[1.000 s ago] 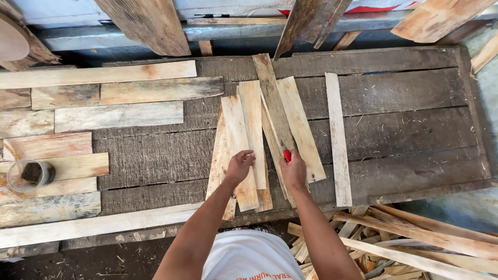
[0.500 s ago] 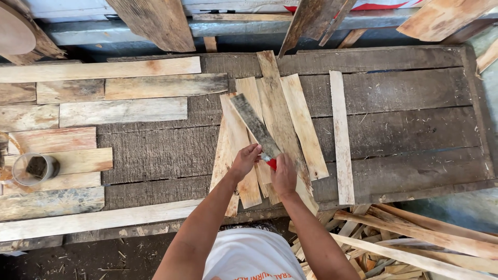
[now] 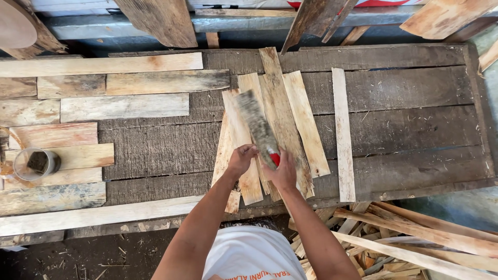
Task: Measuring and cutting thin wood planks with a utility knife to fit a patterned surface.
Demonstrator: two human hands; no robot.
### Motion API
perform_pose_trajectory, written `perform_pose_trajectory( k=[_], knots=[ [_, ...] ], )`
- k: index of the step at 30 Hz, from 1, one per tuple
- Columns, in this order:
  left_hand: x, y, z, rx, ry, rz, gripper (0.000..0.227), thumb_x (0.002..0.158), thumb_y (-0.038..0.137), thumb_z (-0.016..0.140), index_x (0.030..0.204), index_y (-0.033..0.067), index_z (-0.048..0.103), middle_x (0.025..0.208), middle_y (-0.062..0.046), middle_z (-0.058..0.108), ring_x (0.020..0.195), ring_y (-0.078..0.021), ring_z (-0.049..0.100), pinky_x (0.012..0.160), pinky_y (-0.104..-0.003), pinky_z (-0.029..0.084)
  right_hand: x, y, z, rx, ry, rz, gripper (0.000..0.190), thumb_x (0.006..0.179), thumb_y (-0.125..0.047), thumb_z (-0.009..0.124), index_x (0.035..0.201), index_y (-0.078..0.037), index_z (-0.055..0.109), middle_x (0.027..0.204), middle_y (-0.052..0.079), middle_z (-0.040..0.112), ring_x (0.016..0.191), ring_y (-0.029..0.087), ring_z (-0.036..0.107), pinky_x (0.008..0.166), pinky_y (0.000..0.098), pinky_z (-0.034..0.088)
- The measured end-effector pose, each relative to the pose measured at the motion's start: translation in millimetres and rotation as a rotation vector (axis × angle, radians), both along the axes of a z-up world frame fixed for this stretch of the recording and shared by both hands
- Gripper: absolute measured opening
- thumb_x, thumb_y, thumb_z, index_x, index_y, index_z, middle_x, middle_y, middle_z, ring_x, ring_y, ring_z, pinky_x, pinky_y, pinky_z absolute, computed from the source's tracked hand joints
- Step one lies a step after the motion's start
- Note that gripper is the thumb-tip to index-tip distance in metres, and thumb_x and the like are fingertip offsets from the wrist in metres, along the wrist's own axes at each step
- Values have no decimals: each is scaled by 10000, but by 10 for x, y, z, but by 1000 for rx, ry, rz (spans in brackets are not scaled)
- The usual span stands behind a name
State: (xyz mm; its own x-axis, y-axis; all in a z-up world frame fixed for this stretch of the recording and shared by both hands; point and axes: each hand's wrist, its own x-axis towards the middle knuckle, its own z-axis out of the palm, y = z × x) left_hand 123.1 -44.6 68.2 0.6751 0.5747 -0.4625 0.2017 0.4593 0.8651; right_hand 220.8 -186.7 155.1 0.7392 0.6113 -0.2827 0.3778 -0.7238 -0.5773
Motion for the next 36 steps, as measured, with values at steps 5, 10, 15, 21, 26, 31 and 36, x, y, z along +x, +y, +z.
perform_pose_trajectory(
  k=[5, 10, 15, 21, 26, 31, 36],
  knots=[
    [-208, 87, 425, 205, 425, -68, 399, 1015, 336, 604, 1338, 103, 619, 1134, -105, 726, 982, -182, 683, 864, -346, 562, 284, -96, -206, -67, -74, -157, 1004, 708, -445, 913, 1487, -67, 404, 1376, 135, 488, 1226, 294, 533, 1013, 475, 513],
    [-349, 95, -89, 445, 645, 26, 468, 969, 291, 671, 1374, 82, 568, 1243, -163, 624, 1027, -259, 688, 884, -387, 579, 462, -211, -396, -76, -205, -209, 1005, 726, -443, 927, 1497, -59, 408, 1345, 158, 497, 1250, 359, 507, 1034, 497, 489],
    [-327, 96, -16, 317, 639, 100, 552, 904, 264, 727, 1391, 76, 547, 1021, -100, 724, 887, -238, 722, 808, -402, 586, 321, -52, -79, -89, -33, -92, 1059, 672, -466, 906, 1517, -98, 385, 1355, 154, 484, 1236, 331, 526, 1033, 470, 482],
    [-309, 96, -202, 327, 608, 103, 385, 892, 224, 749, 1216, 34, 664, 854, -86, 727, 753, -218, 692, 704, -374, 558, 203, -54, -432, -46, -143, 67, 1057, 716, -501, 905, 1532, -80, 380, 1362, 165, 507, 1255, 350, 508, 1076, 475, 462],
    [-323, 73, -332, 246, 446, 157, 256, 942, 177, 689, 1146, 22, 676, 893, -70, 760, 747, -153, 687, 677, -321, 543, 227, -30, -384, -36, -91, 50, 1075, 696, -496, 902, 1520, -61, 367, 1373, 178, 475, 1246, 353, 503, 1047, 473, 466],
    [-371, 83, -452, 95, 292, 189, 223, 975, 135, 644, 1159, 9, 630, 932, -81, 768, 762, -122, 677, 676, -293, 536, 267, -45, -429, 138, -185, 60, 916, 700, -430, 900, 1419, -36, 493, 1296, 203, 542, 1192, 379, 544, 993, 485, 478],
    [-484, 86, -496, 9, 162, 193, 202, 988, 140, 649, 1141, 17, 602, 929, -70, 744, 753, -118, 646, 660, -290, 511, 251, 102, -458, 84, 56, 134, 391, 918, -378, 761, 1146, -69, 688, 1097, 164, 748, 1003, 315, 716, 922, 417, 569]
  ],
)
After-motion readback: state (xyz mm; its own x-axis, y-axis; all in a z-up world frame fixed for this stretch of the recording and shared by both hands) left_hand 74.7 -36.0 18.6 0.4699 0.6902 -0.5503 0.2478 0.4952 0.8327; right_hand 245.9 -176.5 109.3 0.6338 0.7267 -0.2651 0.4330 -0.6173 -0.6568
